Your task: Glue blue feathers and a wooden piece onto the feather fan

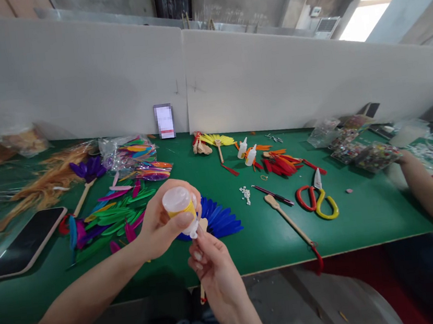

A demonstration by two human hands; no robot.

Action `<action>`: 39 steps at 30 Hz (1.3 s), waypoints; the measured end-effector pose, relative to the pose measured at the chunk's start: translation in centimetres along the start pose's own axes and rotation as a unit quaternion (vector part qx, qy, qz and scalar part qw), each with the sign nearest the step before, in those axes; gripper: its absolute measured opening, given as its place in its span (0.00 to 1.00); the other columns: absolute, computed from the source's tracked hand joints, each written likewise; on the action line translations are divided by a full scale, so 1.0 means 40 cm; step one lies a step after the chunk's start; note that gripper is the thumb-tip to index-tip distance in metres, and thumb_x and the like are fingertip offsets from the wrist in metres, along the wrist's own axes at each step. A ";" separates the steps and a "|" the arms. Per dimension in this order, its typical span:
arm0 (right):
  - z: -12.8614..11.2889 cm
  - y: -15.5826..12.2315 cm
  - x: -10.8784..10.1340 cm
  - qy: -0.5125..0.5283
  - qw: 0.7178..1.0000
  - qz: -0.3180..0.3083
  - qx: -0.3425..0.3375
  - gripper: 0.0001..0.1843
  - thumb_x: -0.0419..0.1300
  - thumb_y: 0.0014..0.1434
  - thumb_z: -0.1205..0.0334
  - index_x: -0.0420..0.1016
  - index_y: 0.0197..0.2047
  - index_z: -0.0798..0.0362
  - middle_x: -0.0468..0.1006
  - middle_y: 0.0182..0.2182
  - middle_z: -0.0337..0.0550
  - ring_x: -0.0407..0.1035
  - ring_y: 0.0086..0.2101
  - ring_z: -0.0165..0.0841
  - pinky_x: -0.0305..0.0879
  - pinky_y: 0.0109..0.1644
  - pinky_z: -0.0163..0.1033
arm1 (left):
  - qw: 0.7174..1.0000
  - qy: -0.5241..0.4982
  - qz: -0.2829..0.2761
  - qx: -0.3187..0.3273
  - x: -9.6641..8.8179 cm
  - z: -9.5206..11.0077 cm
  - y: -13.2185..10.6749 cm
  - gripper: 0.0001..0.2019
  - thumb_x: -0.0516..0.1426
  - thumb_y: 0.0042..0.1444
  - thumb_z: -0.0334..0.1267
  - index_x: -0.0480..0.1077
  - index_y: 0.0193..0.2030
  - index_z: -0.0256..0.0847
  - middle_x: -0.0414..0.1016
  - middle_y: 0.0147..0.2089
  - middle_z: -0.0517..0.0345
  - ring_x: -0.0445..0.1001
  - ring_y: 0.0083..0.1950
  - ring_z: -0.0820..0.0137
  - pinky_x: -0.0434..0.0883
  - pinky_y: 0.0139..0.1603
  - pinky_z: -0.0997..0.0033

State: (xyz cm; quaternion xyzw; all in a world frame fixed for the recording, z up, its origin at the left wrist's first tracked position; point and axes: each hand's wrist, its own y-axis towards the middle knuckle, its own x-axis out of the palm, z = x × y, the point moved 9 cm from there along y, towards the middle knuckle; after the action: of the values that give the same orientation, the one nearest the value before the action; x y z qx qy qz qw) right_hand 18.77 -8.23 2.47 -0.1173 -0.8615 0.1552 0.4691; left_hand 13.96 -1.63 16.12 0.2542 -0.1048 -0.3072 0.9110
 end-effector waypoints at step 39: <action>-0.041 -0.007 -0.007 -0.092 0.989 0.049 -0.109 0.17 0.71 0.43 0.53 0.69 0.21 0.54 0.54 0.15 0.29 0.44 0.19 0.22 0.44 0.22 0.31 | 0.995 0.083 -0.005 0.051 0.010 0.024 -0.007 0.12 0.62 0.52 0.42 0.64 0.37 0.40 0.63 0.26 0.64 0.66 0.29 0.73 0.65 0.28 0.76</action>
State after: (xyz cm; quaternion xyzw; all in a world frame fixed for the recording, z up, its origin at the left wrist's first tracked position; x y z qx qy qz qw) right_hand 20.29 -8.32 3.18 -0.1947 -0.9060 0.0929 0.3642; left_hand 13.81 -2.45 16.82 0.3252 -0.0429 -0.2834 0.9012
